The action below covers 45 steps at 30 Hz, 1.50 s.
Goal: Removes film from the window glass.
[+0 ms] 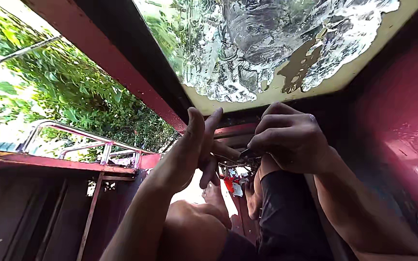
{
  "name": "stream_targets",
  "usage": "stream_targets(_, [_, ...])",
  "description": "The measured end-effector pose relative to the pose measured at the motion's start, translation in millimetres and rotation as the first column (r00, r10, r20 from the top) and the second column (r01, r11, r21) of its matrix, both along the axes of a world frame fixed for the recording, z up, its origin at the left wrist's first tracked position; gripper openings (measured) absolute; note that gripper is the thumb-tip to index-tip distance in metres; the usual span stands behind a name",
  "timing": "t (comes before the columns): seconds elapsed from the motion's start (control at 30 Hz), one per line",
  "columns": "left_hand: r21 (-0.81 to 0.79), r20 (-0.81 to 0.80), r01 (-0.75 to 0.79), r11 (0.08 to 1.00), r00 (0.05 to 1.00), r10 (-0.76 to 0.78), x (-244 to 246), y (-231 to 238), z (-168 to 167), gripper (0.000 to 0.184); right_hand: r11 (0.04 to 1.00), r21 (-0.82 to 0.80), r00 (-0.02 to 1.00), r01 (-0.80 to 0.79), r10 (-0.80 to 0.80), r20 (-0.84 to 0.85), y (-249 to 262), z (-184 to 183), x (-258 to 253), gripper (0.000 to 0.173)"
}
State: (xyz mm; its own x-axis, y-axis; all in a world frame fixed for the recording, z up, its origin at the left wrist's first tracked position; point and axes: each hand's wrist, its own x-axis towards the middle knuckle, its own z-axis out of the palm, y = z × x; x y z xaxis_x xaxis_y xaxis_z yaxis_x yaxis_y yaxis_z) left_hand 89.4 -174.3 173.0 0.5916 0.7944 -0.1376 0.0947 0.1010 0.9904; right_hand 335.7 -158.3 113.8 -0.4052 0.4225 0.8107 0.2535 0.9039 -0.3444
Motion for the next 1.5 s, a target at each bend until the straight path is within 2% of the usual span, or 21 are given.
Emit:
stream_targets(0.13, [-0.021, -0.004, 0.017, 1.0, 1.0, -0.017, 1, 1, -1, 0.11, 1.0, -0.002, 0.999, -0.002, 0.002, 0.045, -2, -1, 2, 0.015])
stream_targets(0.23, [0.01, 0.058, 0.011, 1.0, 0.998, -0.011, 0, 2, 4, 0.11, 1.0, -0.003, 0.993, -0.016, 0.017, 0.118, -4, -4, 3, 0.016])
stream_targets(0.33, [0.009, 0.086, -0.002, 1.0, 0.996, 0.001, -1, 3, 4, 0.112, 0.998, -0.024, 0.998, -0.055, 0.055, 0.026, -6, -1, 7, 0.017])
stream_targets(0.47, [-0.013, 0.078, 0.0, 1.0, 0.997, 0.001, 1, 0, 3, 0.11, 1.0, 0.024, 0.997, 0.014, -0.012, -0.078, -8, 9, 4, 0.015])
stream_targets(0.77, [-0.014, 0.09, 0.018, 1.0, 0.996, -0.016, -2, 0, 3, 0.11, 0.997, 0.074, 0.991, 0.036, -0.045, 0.127, -5, 3, 2, 0.016])
stream_targets(0.83, [-0.011, 0.117, 0.007, 1.0, 0.993, -0.005, -3, 0, 5, 0.111, 0.999, 0.051, 0.994, -0.002, -0.004, 0.105, -6, 3, 3, 0.016])
stream_targets(0.97, [-0.044, 0.085, 0.024, 0.999, 0.996, -0.02, 0, -2, 3, 0.111, 0.994, 0.096, 0.997, -0.058, 0.053, 0.061, -4, 22, -1, 0.016])
stream_targets(1.17, [-0.042, 0.065, 0.024, 0.999, 0.998, -0.021, -1, -4, 3, 0.112, 0.991, 0.118, 0.971, -0.068, 0.039, 0.237, 6, 34, -10, 0.023])
stream_targets(1.4, [-0.094, 0.065, 0.018, 0.995, 0.998, -0.012, 1, -5, 5, 0.113, 0.992, 0.11, 0.987, -0.06, 0.042, 0.158, 3, 30, -7, 0.021])
stream_targets(1.5, [-0.117, 0.092, 0.007, 0.993, 0.996, 0.004, 0, -5, 5, 0.113, 0.993, 0.099, 0.98, -0.061, 0.041, 0.196, 1, 31, -6, 0.021])
